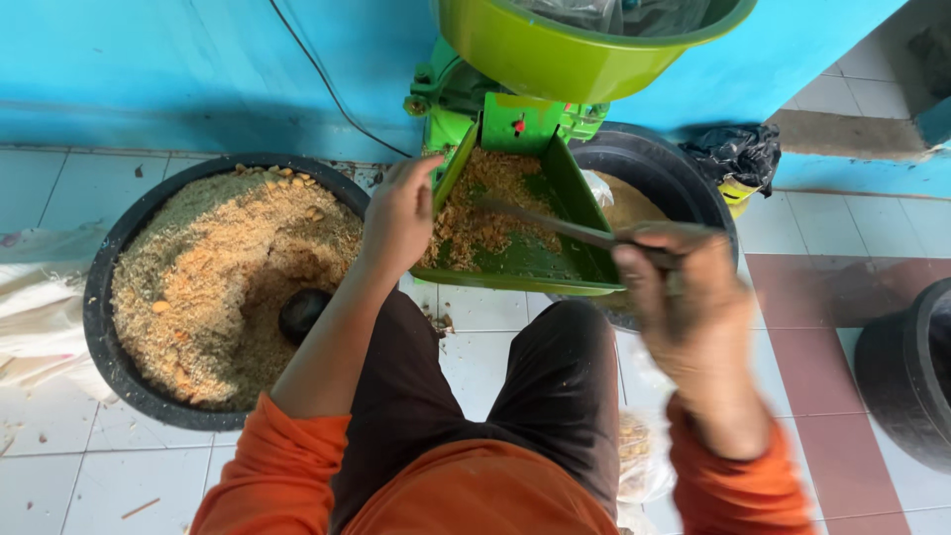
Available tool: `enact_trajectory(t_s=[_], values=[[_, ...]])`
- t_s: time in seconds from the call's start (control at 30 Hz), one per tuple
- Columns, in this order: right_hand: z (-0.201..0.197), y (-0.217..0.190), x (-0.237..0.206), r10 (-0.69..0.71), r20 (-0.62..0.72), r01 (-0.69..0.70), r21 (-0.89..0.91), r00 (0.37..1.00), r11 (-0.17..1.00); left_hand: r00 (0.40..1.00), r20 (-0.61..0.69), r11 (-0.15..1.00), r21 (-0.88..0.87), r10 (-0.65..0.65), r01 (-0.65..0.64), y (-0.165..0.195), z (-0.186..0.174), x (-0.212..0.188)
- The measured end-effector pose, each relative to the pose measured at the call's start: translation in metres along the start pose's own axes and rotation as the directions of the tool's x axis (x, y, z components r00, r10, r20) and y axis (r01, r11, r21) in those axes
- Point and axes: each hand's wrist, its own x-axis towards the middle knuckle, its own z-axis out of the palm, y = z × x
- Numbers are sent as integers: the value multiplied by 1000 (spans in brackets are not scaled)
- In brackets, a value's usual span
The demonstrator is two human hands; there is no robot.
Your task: The person sits on the floor and scoops crushed material from a large black basin into the hopper of a green grinding machine, using a flat scoop to push the material toward the machine intake. They repeatedly refill the hopper from the basin and scrape leftover material from the hopper as the machine grinds it.
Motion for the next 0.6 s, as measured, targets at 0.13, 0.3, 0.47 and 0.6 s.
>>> enact_trajectory(t_s=[0.13, 0.3, 0.47, 0.6], values=[[-50, -24, 24, -7, 134, 4, 20, 991, 1000, 987, -160, 991, -136, -18, -4, -5, -5, -13], [-45, -39, 58, -57, 328, 41, 57, 943, 998, 984, -69, 962, -232, -163, 143, 1, -18, -24], [14, -49, 60, -308, 182, 307, 35, 934, 951, 993, -103, 990, -134, -51, 37, 15, -27, -28], [16, -46, 48, -180, 138, 190, -64, 974, 980, 973, -113, 980, -9, 199, -201, 26, -32, -31]])
